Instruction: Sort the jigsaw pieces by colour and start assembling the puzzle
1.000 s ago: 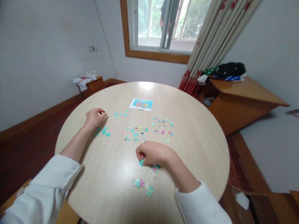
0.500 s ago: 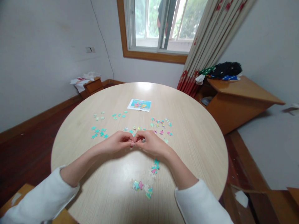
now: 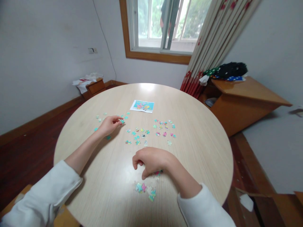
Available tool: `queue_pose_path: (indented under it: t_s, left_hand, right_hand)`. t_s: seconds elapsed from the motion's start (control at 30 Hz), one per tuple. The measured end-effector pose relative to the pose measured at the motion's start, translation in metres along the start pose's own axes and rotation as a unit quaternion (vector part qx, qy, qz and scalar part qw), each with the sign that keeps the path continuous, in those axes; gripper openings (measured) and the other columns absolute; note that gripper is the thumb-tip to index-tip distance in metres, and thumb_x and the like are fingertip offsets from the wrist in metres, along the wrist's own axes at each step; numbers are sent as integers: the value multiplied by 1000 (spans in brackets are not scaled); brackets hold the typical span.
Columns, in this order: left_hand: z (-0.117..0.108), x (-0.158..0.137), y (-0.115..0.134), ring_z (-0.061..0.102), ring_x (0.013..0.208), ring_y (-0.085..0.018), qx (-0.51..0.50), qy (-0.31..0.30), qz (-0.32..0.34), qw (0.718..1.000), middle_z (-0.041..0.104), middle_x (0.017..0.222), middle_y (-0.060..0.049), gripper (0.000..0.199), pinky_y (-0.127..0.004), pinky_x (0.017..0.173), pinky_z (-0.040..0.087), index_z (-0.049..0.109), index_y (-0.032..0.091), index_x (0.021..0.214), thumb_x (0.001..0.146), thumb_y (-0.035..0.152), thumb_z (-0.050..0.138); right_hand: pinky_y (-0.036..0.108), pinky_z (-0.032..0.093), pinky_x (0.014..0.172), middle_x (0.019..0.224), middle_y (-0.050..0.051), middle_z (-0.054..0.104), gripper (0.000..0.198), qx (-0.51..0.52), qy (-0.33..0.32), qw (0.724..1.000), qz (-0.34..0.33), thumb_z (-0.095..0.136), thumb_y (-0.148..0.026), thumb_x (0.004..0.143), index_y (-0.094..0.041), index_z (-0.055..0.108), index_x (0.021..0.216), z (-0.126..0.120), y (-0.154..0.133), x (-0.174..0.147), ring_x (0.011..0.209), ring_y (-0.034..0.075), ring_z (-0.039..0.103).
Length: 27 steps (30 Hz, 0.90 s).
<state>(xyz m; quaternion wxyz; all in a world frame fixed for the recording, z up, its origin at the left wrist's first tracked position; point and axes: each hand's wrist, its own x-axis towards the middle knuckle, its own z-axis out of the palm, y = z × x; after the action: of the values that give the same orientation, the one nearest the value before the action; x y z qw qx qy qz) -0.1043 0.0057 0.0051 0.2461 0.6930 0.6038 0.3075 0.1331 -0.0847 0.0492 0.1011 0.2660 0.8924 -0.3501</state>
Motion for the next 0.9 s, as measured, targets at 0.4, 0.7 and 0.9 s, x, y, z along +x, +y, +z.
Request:
queue_pose_path:
  t_s: [0.4, 0.7, 0.9]
  left_hand:
    - [-36, -5, -2, 59, 66, -15, -29, -48, -14, 998, 69, 76, -6, 34, -27, 62, 43, 69, 12, 100, 75, 28, 54]
    - [-72, -16, -15, 61, 72, -17, -3, -255, -14, 967, 73, 81, -5, 24, -25, 64, 44, 75, 22, 82, 64, 34, 64]
    - [-55, -12, -14, 53, 54, -13, 13, -257, -37, 966, 67, 63, -1, 25, -23, 52, 37, 74, 20, 80, 62, 32, 63]
  right_hand:
    - [20, 31, 54, 64, -3, 53, 10, 5, -22, 999, 35, 62, -9, 69, -15, 66, 75, -2, -7, -1, 56, 8, 44]
    - [23, 33, 64, 71, -2, 55, 19, -66, -26, 997, 17, 74, -16, 62, -19, 68, 80, 2, -9, 0, 66, 11, 45]
    - [23, 32, 63, 69, -2, 55, 13, -64, -34, 997, 39, 72, -13, 63, -18, 67, 75, 0, -11, 0, 65, 11, 45]
